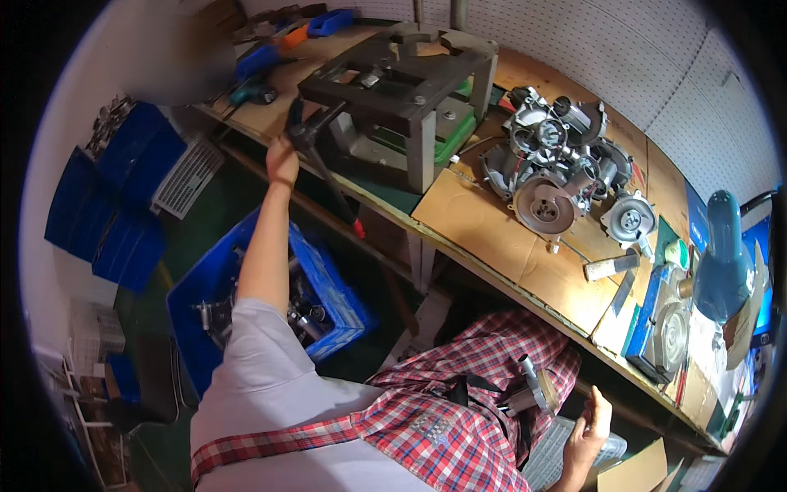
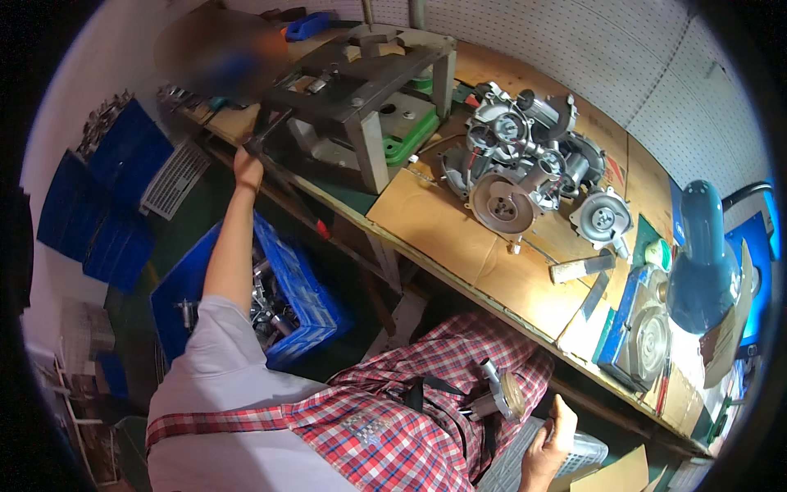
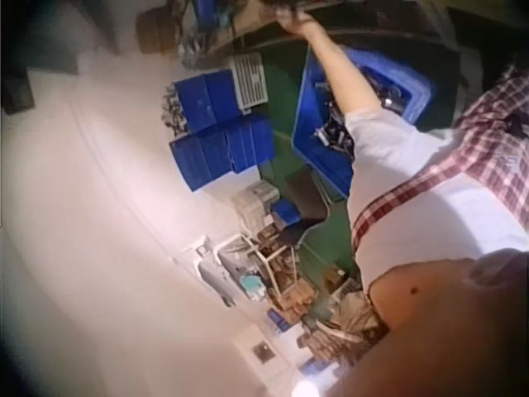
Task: The person picks up metal parts from a blue crate and places them on a workbench. They then attach a circular disc to each part using a tool and place the assembled units into a cardboard box.
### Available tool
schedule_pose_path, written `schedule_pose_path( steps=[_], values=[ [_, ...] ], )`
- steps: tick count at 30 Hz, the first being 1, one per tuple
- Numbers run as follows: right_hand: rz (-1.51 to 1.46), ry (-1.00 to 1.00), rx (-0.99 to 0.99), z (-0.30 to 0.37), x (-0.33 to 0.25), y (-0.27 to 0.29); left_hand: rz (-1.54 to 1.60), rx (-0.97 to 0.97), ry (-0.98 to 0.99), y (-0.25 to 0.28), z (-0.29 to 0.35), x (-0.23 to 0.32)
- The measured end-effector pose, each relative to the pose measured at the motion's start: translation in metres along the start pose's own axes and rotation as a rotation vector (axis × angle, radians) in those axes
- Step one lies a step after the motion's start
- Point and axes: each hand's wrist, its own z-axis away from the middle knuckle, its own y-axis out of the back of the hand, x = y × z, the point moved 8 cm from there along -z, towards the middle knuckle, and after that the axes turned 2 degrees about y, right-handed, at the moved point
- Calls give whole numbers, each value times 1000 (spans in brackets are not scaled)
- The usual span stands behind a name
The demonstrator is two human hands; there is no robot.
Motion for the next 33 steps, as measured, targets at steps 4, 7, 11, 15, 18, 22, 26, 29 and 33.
schedule_pose_path(
  steps=[4, 7, 11, 15, 18, 22, 26, 29, 33],
  values=[
    [-159, 126, 120, -6, -29, 17, 715, 171, 193, 74, 124, 100],
    [-291, 290, 73, -11, -85, 17, 853, 109, 163, 94, 212, 184],
    [-494, 422, -250, -33, -163, -39, 817, -665, 300, 4, 342, 295],
    [-1305, -2, -404, -18, -125, -72, 666, -1194, 185, -48, 452, 350],
    [-1441, 33, -168, -5, -77, -58, 705, -1502, 170, -75, 506, 369],
    [-1487, -326, 104, 30, 7, -39, 299, -1955, -74, -100, 549, 387],
    [-1506, -383, 183, 54, 41, -20, -130, -1900, -246, -124, 565, 360],
    [-1519, -395, 140, 67, 62, -16, -395, -1957, -307, -134, 578, 343],
    [-1352, -540, 276, 84, 91, 2, -305, -1824, -337, -149, 592, 333]
  ],
)
